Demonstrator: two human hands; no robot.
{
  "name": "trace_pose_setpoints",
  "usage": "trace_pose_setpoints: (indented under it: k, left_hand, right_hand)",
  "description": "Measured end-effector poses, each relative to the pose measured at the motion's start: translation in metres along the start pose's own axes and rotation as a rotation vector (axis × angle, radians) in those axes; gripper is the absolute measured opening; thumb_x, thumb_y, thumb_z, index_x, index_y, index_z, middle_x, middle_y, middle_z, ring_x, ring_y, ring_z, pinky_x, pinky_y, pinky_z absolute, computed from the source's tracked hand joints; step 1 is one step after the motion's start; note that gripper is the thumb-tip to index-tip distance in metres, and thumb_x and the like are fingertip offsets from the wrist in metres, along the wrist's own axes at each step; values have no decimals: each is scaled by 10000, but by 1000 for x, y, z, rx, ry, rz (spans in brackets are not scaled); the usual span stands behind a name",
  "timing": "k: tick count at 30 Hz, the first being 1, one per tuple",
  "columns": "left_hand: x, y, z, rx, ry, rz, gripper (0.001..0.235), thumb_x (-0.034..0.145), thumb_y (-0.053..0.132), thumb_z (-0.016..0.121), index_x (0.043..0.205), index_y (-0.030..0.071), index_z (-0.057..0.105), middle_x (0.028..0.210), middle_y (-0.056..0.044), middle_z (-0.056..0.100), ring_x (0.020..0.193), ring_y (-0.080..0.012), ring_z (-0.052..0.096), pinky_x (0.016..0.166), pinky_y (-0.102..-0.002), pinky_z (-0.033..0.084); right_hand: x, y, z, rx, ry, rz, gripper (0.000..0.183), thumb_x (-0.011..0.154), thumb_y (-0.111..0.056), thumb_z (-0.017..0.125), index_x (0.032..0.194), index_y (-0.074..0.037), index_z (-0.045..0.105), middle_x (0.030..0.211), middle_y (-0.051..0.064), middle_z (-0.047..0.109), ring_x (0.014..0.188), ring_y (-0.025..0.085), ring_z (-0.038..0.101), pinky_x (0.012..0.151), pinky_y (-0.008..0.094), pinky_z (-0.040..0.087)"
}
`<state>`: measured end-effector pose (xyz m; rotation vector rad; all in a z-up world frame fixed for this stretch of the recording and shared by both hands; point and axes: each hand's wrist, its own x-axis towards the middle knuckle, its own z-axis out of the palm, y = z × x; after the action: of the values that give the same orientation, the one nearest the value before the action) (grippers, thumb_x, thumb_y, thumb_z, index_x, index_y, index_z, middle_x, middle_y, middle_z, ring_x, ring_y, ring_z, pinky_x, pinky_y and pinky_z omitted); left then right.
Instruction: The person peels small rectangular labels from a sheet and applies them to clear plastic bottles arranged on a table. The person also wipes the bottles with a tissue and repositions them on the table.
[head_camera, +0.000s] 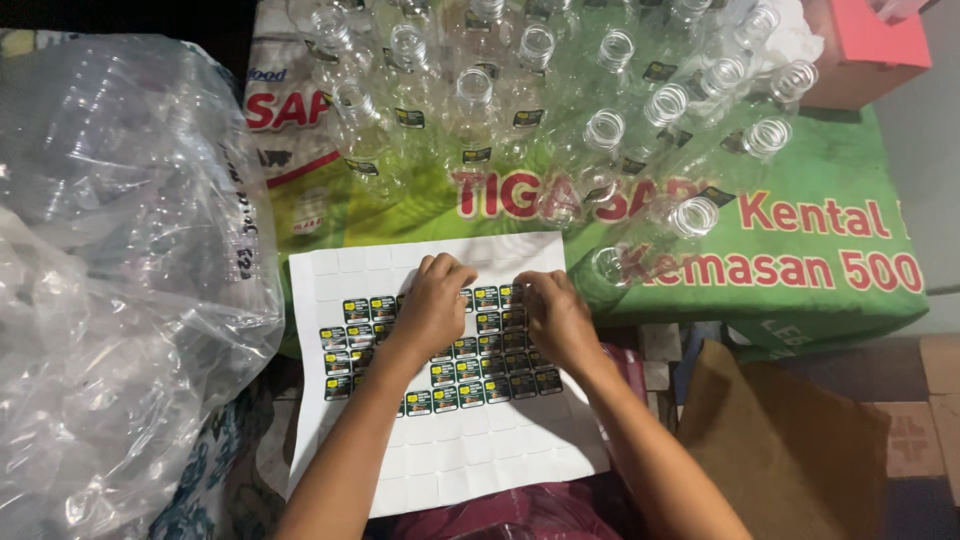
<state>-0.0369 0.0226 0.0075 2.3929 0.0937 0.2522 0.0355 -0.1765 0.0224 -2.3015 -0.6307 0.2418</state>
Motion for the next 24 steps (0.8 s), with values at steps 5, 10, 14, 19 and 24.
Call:
trace_pose_setpoints:
  k: [5,10,14,19,24]
  left_hand:
    - [-1,-2,-9,-75,-33,-2,376,742,-61,699,1101,51,684,1092,-109,628,1074,-319,588,969,-438,485]
    - [7,-15,-16,-317,-103,-119,404,754,-108,656,1126,47,655,1042,-77,641,953,-219,637,831,-354,542]
    - [7,-22,-16,-442,-129,-270,462,780,-150,568,1182,65,637,970,-58,605,781,-163,539,732,-286,518]
    - [7,-22,-15,-412,-86,-196,460,756,-166,565,1139,71,662,950,-25,614,781,-119,536,728,-253,509]
    - [7,-25,-17,-425,-123,-212,460,739,-174,562,1117,68,665,949,-31,607,789,-130,541,714,-259,509]
  right_hand:
    - [22,2,5,70,-142,-247,240,871,9,666,1056,-119,749,988,123,663,932,326,655,823,439,530]
    - [26,-4,17,-13,-124,-334,307,794,10,722,1049,-155,767,917,98,644,914,307,618,811,441,490]
    - [28,-13,22,-93,-131,-302,313,788,-9,720,1048,-175,779,917,95,640,925,306,606,809,461,444]
    - [16,-26,35,-40,-30,-238,288,812,-7,687,1040,-167,759,1000,84,636,982,307,586,837,469,404]
    - [3,-29,46,-49,20,-207,410,733,67,646,1064,-155,741,1095,97,605,1046,327,543,853,476,379]
